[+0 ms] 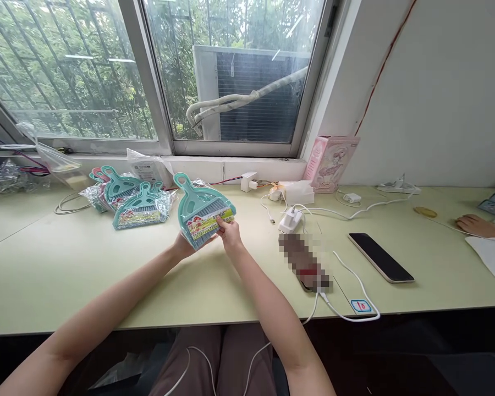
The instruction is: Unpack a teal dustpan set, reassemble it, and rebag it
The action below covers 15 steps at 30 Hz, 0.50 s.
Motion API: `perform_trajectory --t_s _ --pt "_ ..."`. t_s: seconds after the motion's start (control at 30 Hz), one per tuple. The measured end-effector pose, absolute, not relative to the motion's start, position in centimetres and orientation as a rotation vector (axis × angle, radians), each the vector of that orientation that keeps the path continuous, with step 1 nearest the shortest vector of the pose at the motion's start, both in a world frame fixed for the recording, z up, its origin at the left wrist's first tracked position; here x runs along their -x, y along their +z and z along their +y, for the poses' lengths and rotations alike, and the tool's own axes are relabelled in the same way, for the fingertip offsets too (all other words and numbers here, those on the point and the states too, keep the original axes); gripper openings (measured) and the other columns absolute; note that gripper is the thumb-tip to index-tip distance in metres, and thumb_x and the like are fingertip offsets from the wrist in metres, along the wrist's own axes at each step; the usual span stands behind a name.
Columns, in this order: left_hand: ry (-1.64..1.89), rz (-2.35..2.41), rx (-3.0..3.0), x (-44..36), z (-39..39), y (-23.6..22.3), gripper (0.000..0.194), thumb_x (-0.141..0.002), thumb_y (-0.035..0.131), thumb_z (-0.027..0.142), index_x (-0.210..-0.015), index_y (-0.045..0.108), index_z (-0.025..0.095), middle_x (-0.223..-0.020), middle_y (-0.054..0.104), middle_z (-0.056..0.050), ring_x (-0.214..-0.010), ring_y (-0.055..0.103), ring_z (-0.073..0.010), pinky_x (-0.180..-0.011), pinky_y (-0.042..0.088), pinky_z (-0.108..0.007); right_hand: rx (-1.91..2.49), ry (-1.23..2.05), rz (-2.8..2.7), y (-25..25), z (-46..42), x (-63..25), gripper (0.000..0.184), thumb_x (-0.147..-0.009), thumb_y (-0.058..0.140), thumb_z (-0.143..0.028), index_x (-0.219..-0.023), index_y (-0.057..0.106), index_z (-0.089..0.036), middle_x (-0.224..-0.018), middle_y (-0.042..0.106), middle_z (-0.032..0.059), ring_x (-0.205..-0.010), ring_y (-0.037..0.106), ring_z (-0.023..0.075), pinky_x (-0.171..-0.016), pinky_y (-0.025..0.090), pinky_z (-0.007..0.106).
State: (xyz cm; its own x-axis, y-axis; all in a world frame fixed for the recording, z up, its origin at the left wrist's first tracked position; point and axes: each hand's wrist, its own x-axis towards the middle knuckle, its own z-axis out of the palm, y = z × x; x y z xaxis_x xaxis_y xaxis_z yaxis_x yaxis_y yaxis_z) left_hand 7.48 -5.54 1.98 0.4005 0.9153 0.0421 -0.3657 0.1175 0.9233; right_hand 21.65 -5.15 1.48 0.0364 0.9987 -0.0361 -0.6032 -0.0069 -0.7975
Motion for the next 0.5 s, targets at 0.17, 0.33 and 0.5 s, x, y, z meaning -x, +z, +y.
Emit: perform_trajectory --t_s 0.17,0.33,0.5 --pt "1.104 0.914 -1.485 -6.3 -4.8 2.9 0.06 -0.098 0.017 0.037 -0.107 0.072 0.014 -0.117 0.069 -0.012 -0.11 0.065 -0.0227 -0.096 0.051 -0.04 0.8 1.529 -0.811 1.5 -5.6 -21.1 0.034 -0.06 0.086 -0.028 -0.083 0.063 -0.018 -0.083 0.074 0.0048 -0.085 0.072 0.0224 -0.074 0.06 0.033" --pt "1.138 0.923 -1.655 -5.5 -5.1 4.7 0.061 -0.098 0.015 0.042 -0.121 0.065 0.014 -0.123 0.066 -0.013 -0.122 0.057 -0.0154 -0.103 0.045 -0.037 0.789 1.72 -0.996 1.3 -7.1 -19.3 0.038 -0.056 0.088 -0.031 -0.085 0.068 -0.017 -0.083 0.075 0.0045 -0.074 0.071 0.0197 -0.067 0.059 0.03" --pt "1.172 0.556 -1.402 -5.6 -7.3 5.5 0.064 -0.093 0.023 0.064 -0.139 0.049 0.027 -0.141 0.052 -0.008 -0.137 0.041 -0.0271 -0.112 0.036 -0.051 0.719 1.76 -1.13 1.6 -8.0 -19.2 0.035 -0.055 0.087 -0.031 -0.083 0.07 -0.016 -0.084 0.075 0.0043 -0.075 0.07 0.0197 -0.068 0.059 0.032"
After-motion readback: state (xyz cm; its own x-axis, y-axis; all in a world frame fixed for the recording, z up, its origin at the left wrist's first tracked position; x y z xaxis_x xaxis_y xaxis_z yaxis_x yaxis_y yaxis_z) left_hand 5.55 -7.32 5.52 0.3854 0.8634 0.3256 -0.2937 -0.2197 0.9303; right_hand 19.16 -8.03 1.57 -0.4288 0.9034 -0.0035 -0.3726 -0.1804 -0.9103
